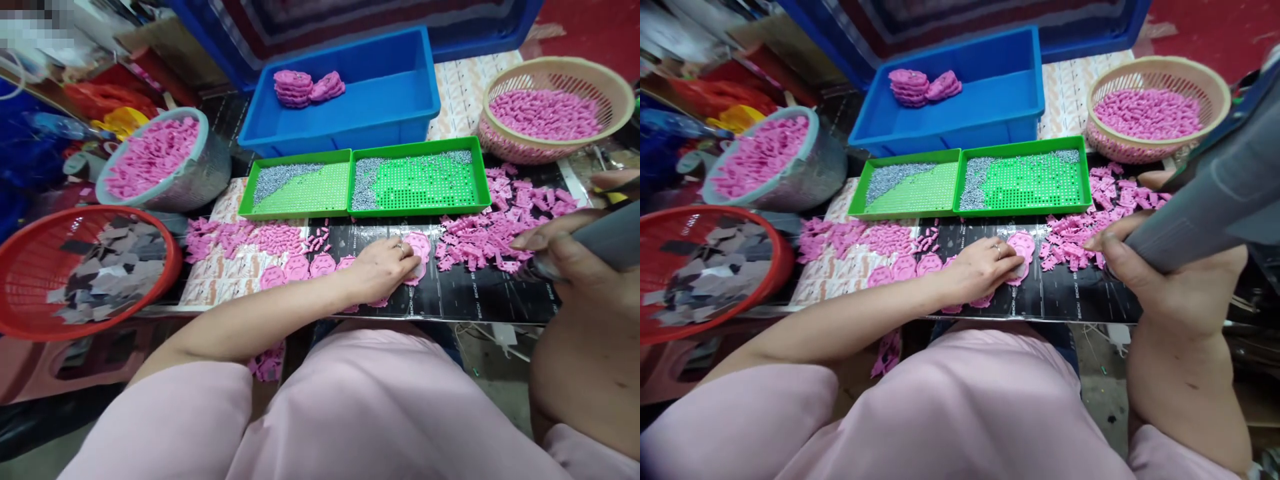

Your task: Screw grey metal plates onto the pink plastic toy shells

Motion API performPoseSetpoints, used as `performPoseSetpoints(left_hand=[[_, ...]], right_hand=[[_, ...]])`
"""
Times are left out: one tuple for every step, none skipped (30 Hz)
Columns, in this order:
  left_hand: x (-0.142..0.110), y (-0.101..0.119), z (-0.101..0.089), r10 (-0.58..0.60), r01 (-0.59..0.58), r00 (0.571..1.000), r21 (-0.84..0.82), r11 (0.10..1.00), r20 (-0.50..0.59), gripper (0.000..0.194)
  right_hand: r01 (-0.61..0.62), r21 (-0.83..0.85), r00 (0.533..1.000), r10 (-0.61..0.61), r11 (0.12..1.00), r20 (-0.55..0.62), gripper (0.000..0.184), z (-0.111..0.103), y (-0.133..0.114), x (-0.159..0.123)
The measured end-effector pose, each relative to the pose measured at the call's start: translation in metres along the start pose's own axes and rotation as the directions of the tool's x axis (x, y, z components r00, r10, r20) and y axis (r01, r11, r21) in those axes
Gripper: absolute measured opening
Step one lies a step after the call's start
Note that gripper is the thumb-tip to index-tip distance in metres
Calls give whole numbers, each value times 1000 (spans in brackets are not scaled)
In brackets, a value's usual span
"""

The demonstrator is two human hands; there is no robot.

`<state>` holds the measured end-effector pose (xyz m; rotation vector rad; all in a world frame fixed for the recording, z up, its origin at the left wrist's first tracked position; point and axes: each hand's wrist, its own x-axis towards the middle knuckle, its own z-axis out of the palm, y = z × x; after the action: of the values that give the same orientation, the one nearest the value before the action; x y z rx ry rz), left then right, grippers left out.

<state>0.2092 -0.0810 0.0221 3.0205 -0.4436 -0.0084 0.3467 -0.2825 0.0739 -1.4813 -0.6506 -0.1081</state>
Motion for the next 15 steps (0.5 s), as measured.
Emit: performPoseSetpoints(left_hand=[[5, -5, -1, -10, 10, 1000, 13, 1000, 4, 34], [9, -10, -2, -19, 19, 1000, 21, 1000, 7, 34], [13, -13, -2, -29, 28, 1000, 24, 999, 12, 34], [15, -16, -3, -34, 34, 999, 20, 999, 18, 33], [17, -17, -3, -35, 35, 999, 13, 999, 27, 32], [17, -17, -4, -35, 35, 999, 2, 999, 38, 32], [18, -17, -4, -37, 37, 998, -8, 999, 52, 31], [17, -17, -5, -38, 39, 997, -20, 999, 65, 31], [17, -17, -6, -36, 39, 996, -32, 999, 79, 31], [17, -17, -7, -31, 35, 995, -42, 999, 93, 31], [17, -17, -8, -24, 30, 994, -49, 998, 107, 31], [17, -17, -9, -17, 24, 993, -55, 998, 121, 30], [17, -18, -11, -10, 18, 991, -62, 998, 133, 29], [17, -19, -12, -3, 13, 990, -69, 998, 143, 29], [17, -19, -13, 3, 9, 989, -77, 997, 148, 29]], right_hand=[[22, 73, 999, -25, 997, 35, 44, 2, 0, 2], [18, 155, 996, -31, 988, 79, 42, 5, 1, 4], [1, 229, 992, -31, 973, 125, 41, 7, 1, 6], [-41, 278, 986, -7, 960, 169, 42, 9, 1, 9], [-98, 291, 975, 34, 952, 218, 42, 11, 2, 11], [-154, 279, 964, 82, 948, 254, 44, 13, 2, 15], [-199, 257, 955, 129, 946, 266, 45, 16, 3, 19], [-220, 249, 956, 157, 943, 249, 44, 18, 3, 23], [-226, 257, 961, 172, 940, 216, 42, 22, 3, 28], [-211, 277, 971, 169, 938, 168, 38, 26, 3, 34], [-172, 299, 983, 143, 939, 114, 33, 32, 3, 40], [-104, 317, 995, 96, 943, 41, 28, 39, 4, 46], [-16, 317, 999, 31, 948, -43, 23, 47, 5, 52], [84, 297, 990, -45, 951, -134, 20, 55, 6, 57], [170, 259, 970, -114, 951, -215, 18, 64, 9, 62]])
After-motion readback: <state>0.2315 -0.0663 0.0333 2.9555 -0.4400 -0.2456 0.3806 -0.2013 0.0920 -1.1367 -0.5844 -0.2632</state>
